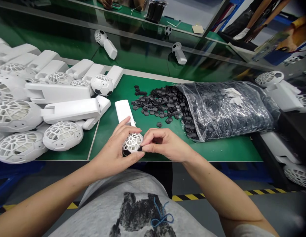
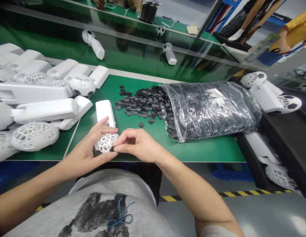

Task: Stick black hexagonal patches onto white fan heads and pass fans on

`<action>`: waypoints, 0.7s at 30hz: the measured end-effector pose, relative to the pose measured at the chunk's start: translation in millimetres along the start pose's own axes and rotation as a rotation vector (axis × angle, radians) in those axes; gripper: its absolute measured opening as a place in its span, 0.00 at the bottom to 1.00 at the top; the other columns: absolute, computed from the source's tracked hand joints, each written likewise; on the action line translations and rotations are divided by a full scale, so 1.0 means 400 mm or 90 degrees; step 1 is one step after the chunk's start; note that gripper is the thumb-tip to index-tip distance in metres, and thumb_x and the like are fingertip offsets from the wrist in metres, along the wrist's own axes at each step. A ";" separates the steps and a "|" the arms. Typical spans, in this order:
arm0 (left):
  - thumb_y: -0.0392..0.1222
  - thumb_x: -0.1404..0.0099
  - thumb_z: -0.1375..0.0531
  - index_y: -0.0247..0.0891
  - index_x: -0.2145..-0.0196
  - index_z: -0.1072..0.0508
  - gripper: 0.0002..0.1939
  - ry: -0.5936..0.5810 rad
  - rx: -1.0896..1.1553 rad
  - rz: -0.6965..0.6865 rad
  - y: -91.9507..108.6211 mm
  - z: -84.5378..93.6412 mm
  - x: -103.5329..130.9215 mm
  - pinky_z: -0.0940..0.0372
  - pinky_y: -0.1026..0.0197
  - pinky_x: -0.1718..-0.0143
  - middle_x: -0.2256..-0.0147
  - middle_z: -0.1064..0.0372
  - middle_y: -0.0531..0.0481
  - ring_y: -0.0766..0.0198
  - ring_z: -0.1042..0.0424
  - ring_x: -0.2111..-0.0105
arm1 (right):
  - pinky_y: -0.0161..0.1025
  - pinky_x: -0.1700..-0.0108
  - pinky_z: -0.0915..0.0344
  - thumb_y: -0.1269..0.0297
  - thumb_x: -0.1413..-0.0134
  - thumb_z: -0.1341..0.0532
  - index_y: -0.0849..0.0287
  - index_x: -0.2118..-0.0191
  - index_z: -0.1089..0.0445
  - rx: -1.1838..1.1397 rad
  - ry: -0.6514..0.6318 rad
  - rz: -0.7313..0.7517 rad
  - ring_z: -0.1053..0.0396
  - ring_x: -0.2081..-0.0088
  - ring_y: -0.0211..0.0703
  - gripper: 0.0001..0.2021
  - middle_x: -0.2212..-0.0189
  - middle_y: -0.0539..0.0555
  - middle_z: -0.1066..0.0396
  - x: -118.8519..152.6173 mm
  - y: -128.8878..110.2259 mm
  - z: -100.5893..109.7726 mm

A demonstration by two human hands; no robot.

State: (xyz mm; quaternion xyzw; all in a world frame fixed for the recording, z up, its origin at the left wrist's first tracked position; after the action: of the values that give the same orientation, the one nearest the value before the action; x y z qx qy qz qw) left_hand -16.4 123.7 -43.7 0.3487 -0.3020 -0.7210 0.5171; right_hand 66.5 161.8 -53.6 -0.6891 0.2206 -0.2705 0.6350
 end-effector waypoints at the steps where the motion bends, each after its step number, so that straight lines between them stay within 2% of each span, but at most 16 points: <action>1: 0.45 0.41 0.42 0.40 0.52 0.39 0.20 0.000 -0.001 0.000 -0.001 0.001 0.000 0.53 0.43 0.41 0.47 0.40 0.44 0.51 0.63 0.37 | 0.33 0.64 0.37 0.73 0.55 0.35 0.60 0.73 0.28 -0.005 -0.013 -0.007 0.35 0.70 0.33 0.02 0.74 0.47 0.32 -0.001 -0.001 -0.004; 5: 0.44 0.41 0.42 0.40 0.51 0.40 0.20 -0.009 -0.007 -0.003 -0.002 0.000 0.000 0.53 0.43 0.41 0.47 0.41 0.45 0.51 0.64 0.37 | 0.33 0.65 0.37 0.73 0.53 0.36 0.61 0.73 0.29 0.051 -0.011 -0.029 0.35 0.70 0.33 0.03 0.74 0.47 0.32 0.001 -0.010 -0.008; 8: 0.43 0.41 0.42 0.41 0.51 0.40 0.20 -0.006 -0.012 -0.016 0.001 0.000 0.001 0.52 0.44 0.41 0.47 0.41 0.45 0.51 0.63 0.37 | 0.33 0.66 0.37 0.74 0.55 0.35 0.61 0.75 0.31 0.068 0.024 -0.027 0.35 0.71 0.33 0.05 0.75 0.47 0.32 -0.001 -0.015 -0.002; 13: 0.41 0.41 0.43 0.40 0.51 0.41 0.20 0.021 -0.007 -0.056 0.008 0.002 0.002 0.52 0.44 0.41 0.49 0.40 0.44 0.51 0.61 0.38 | 0.32 0.69 0.40 0.71 0.56 0.34 0.61 0.74 0.34 0.028 0.069 -0.047 0.38 0.74 0.32 0.07 0.77 0.45 0.35 -0.002 0.012 0.000; 18: 0.37 0.42 0.43 0.40 0.52 0.42 0.20 0.034 -0.001 -0.088 0.019 -0.002 0.000 0.53 0.44 0.41 0.52 0.39 0.45 0.53 0.58 0.38 | 0.32 0.71 0.42 0.68 0.55 0.34 0.59 0.72 0.36 0.053 0.091 -0.062 0.42 0.75 0.32 0.09 0.77 0.44 0.38 0.008 0.027 0.000; 21: 0.39 0.43 0.41 0.40 0.53 0.41 0.21 0.038 -0.019 -0.086 0.020 -0.001 0.001 0.51 0.43 0.42 0.53 0.38 0.45 0.51 0.57 0.39 | 0.33 0.70 0.41 0.66 0.55 0.34 0.59 0.71 0.34 0.119 0.125 -0.033 0.40 0.74 0.33 0.08 0.75 0.46 0.36 0.013 0.012 0.043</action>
State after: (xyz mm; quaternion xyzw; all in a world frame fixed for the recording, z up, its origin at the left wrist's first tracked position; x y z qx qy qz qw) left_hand -12.0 121.1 -37.8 0.3819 -0.2519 -0.7479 0.4810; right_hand 81.8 171.0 -58.8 -0.6028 0.2371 -0.3723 0.6647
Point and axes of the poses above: each hand's wrist, its own x-axis away from the middle knuckle, its own z-axis out of the back of the hand, y = z × x, the point moved 10 cm from there along -x, towards the middle knuckle
